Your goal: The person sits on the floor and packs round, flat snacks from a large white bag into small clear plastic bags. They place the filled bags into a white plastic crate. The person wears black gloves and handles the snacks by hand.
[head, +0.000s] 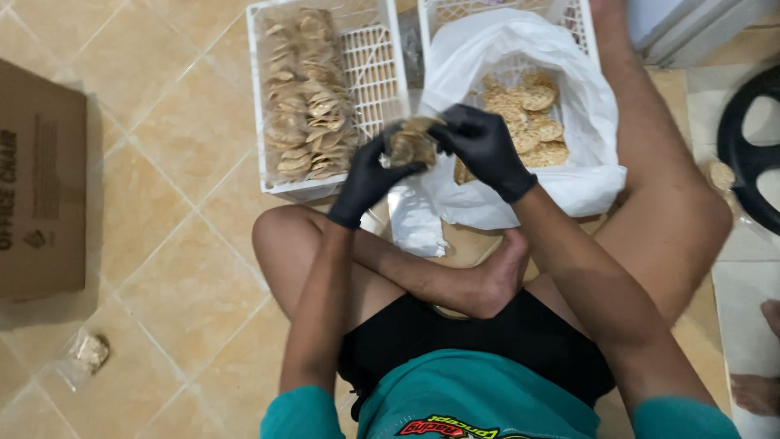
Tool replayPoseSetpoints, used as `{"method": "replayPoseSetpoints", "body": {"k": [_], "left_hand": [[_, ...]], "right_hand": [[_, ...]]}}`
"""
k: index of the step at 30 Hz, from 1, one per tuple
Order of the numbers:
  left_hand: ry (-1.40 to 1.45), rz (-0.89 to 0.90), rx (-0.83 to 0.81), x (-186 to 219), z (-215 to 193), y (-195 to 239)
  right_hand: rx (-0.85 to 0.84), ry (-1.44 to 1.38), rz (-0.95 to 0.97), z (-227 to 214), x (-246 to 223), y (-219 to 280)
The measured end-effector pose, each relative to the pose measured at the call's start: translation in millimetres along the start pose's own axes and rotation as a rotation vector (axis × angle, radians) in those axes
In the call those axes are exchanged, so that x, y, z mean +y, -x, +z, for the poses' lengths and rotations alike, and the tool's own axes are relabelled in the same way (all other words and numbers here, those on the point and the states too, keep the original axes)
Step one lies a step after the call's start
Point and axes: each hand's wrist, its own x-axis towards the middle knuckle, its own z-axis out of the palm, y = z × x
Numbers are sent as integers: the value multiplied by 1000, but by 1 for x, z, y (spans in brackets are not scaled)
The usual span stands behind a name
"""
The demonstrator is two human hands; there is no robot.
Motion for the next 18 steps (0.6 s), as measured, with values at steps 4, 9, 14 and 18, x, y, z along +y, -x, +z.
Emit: {"method": "replayPoseSetpoints", "body": {"k": [4,9,14,18], "left_hand": [[-137,22,82,-23,-46,-18],[-220,50,102,-35,-79,-30],[-284,32,74,-34,-94,-25],[-555,136,-72,-34,-113,-23]], "right_hand": [[-38,-53,-12,32,7,-31],[-106,54,26,67,36,-47],[-219,175,121,81,63,-35],[-462,209,69,74,52,-35]]}}
